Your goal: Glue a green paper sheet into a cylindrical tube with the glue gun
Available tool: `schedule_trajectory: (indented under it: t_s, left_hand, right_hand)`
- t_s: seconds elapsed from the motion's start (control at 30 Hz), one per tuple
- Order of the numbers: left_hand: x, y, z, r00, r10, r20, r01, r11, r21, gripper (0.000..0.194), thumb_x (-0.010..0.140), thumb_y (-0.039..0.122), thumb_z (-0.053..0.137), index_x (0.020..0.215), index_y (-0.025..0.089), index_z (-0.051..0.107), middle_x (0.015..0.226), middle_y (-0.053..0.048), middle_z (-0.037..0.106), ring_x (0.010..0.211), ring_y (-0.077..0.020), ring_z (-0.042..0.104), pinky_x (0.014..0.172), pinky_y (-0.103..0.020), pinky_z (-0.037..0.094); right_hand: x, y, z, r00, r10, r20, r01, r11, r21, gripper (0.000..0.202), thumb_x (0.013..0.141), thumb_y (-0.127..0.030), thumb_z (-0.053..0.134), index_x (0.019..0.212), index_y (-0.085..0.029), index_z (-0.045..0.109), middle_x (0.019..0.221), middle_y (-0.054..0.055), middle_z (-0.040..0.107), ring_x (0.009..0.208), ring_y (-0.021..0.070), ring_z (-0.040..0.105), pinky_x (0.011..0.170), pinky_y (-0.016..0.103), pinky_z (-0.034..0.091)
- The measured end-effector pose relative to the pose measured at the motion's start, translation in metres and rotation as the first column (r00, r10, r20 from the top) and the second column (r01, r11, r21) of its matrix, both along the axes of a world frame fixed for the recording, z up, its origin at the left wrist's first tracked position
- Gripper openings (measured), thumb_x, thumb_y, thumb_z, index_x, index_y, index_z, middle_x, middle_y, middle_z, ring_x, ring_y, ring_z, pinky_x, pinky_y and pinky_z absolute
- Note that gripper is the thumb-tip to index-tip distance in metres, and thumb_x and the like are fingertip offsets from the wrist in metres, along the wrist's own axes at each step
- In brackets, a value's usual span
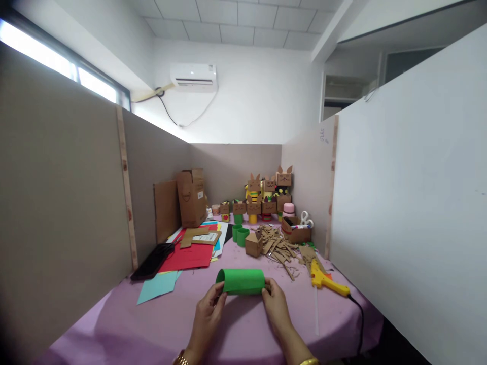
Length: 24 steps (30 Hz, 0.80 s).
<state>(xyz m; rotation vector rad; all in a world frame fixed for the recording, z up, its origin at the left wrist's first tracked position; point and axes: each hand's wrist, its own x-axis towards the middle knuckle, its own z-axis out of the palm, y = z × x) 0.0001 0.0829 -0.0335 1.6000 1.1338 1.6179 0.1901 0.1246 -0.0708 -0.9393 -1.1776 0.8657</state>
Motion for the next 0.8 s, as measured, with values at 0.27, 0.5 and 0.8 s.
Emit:
schedule_trajectory:
  t_s: [0.27,0.5,0.8]
  left_hand:
    - [-0.001,0.002,0.003,0.997,0.077,-0.007,-0.077,0.997,-0.003,0.023,0.072,0.026,0.060,0.094,0.021,0.067,0.098,-0.011,0.067,0.095,-0.0291,0.059,0.079,-0.033,0.044]
    - [-0.003,0.005,-0.004,1.000,0.026,-0.015,-0.027,0.996,-0.090,0.015,0.074,0.013,0.052,0.077,0.018,0.066,0.072,-0.002,0.065,0.073,-0.0200,0.058,0.069,-0.030,0.042]
    - [-0.009,0.019,-0.017,0.993,-0.039,0.115,0.055,0.989,-0.139,0.026,0.088,0.040,0.052,0.087,0.016,0.060,0.082,0.000,0.063,0.081,-0.0164,0.060,0.079,-0.037,0.047]
  right_hand:
    - [0.001,-0.005,0.007,0.997,-0.072,-0.034,0.072,0.997,-0.005,0.018,0.064,-0.024,0.057,0.080,-0.018,0.064,0.079,0.005,0.072,0.079,0.0248,0.064,0.076,0.035,0.047]
    - [0.006,-0.011,0.004,0.998,-0.059,-0.022,0.058,0.997,-0.052,0.017,0.060,-0.022,0.058,0.075,-0.018,0.066,0.071,0.003,0.069,0.073,0.0238,0.058,0.071,0.033,0.043]
    - [0.007,-0.015,0.010,1.000,-0.022,-0.019,0.021,0.995,-0.098,0.023,0.066,-0.027,0.053,0.080,-0.020,0.070,0.079,0.004,0.071,0.081,0.0248,0.059,0.074,0.032,0.043]
